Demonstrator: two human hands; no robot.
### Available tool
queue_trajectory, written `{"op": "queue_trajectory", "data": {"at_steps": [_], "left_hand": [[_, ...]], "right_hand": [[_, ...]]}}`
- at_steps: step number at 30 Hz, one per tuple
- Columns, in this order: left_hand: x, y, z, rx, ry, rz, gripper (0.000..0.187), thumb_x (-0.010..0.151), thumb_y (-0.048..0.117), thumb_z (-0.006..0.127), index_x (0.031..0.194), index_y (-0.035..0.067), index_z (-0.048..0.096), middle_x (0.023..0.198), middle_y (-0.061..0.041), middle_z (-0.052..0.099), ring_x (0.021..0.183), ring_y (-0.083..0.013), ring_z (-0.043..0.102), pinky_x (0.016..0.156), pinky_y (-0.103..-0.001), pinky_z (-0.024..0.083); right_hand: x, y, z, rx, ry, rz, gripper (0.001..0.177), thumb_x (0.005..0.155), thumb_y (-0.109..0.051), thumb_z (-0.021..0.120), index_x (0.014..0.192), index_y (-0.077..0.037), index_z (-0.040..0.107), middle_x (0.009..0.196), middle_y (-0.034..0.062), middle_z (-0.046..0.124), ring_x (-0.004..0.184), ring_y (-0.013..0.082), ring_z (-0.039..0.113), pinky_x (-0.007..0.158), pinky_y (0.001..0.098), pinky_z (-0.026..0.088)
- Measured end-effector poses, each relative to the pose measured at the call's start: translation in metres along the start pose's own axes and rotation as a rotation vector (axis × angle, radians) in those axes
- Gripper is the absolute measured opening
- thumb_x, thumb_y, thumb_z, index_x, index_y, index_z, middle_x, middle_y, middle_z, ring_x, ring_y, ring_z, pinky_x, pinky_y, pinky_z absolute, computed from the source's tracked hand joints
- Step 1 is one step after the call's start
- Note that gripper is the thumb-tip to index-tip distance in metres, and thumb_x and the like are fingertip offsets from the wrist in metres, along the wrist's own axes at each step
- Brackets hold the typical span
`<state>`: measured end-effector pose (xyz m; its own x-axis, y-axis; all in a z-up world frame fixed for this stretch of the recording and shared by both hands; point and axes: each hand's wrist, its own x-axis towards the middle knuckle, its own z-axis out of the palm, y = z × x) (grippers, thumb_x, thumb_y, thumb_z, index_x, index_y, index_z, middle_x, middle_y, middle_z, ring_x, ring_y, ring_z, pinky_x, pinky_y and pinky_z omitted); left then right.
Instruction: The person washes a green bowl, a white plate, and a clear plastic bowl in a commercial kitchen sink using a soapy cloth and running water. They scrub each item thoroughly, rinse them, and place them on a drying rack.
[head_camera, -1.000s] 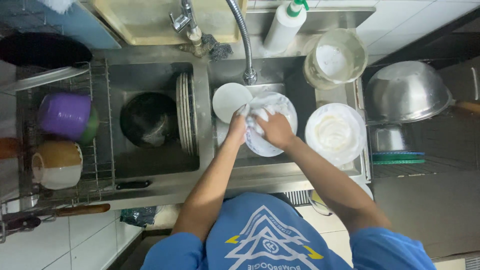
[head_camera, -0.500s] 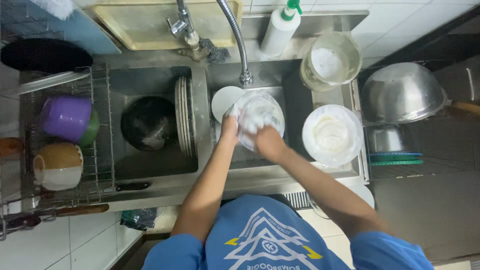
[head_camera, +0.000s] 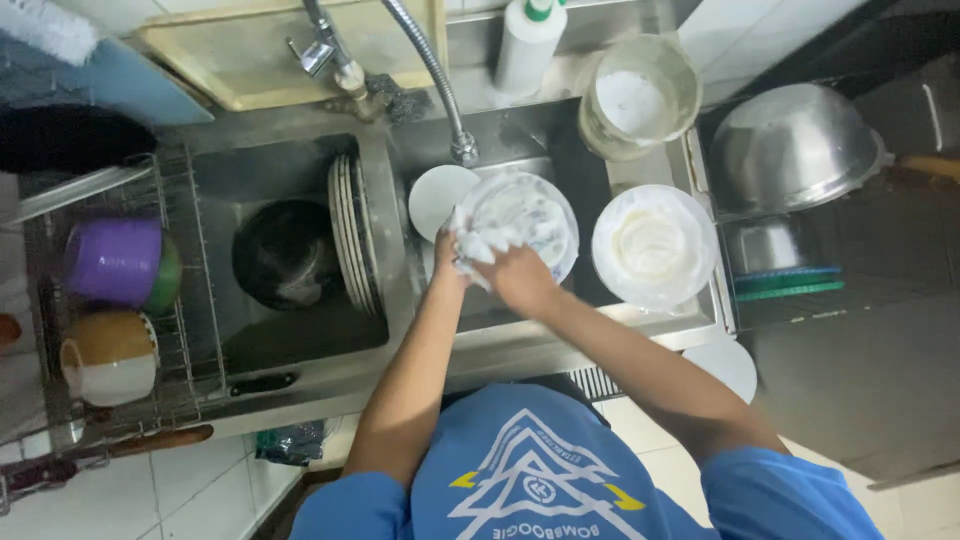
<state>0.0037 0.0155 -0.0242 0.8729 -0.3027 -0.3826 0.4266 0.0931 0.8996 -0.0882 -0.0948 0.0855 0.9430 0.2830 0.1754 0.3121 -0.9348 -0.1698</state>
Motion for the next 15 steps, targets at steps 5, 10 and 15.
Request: {"op": "queue_trajectory", "data": {"at_steps": [5, 10, 15], "left_hand": [[-0.015, 0.013, 0.023, -0.542, 0.129, -0.356, 0.036, 0.098, 0.036, 0.064, 0.11, 0.003, 0.075, 0.099, -0.014, 0.077, 0.095, -0.0312, 0.075, 0.09, -0.052, 0.062], [-0.006, -0.017, 0.033, -0.612, 0.073, -0.288, 0.021, 0.099, 0.029, 0.068, 0.093, 0.009, 0.07, 0.086, -0.011, 0.073, 0.081, -0.0281, 0.073, 0.077, -0.046, 0.062], [0.007, -0.034, 0.022, -0.519, 0.101, -0.288, 0.022, 0.097, 0.029, 0.072, 0.081, 0.014, 0.066, 0.069, -0.004, 0.061, 0.062, -0.0208, 0.063, 0.057, -0.04, 0.053]], "right_hand": [[0.017, 0.072, -0.026, 0.179, -0.117, 0.593, 0.053, 0.09, -0.008, 0.056, 0.143, -0.003, 0.056, 0.1, 0.0286, 0.073, 0.093, 0.049, 0.074, 0.081, 0.0618, 0.056], [0.015, 0.035, -0.018, -0.059, -0.289, 0.354, 0.052, 0.089, -0.023, 0.058, 0.14, -0.021, 0.066, 0.085, 0.0108, 0.077, 0.08, 0.0314, 0.079, 0.07, 0.0499, 0.063], [0.026, 0.032, -0.044, -0.043, -0.275, 0.122, 0.037, 0.09, -0.024, 0.055, 0.12, -0.019, 0.077, 0.08, 0.0132, 0.077, 0.073, 0.0327, 0.078, 0.063, 0.0498, 0.062]]}}
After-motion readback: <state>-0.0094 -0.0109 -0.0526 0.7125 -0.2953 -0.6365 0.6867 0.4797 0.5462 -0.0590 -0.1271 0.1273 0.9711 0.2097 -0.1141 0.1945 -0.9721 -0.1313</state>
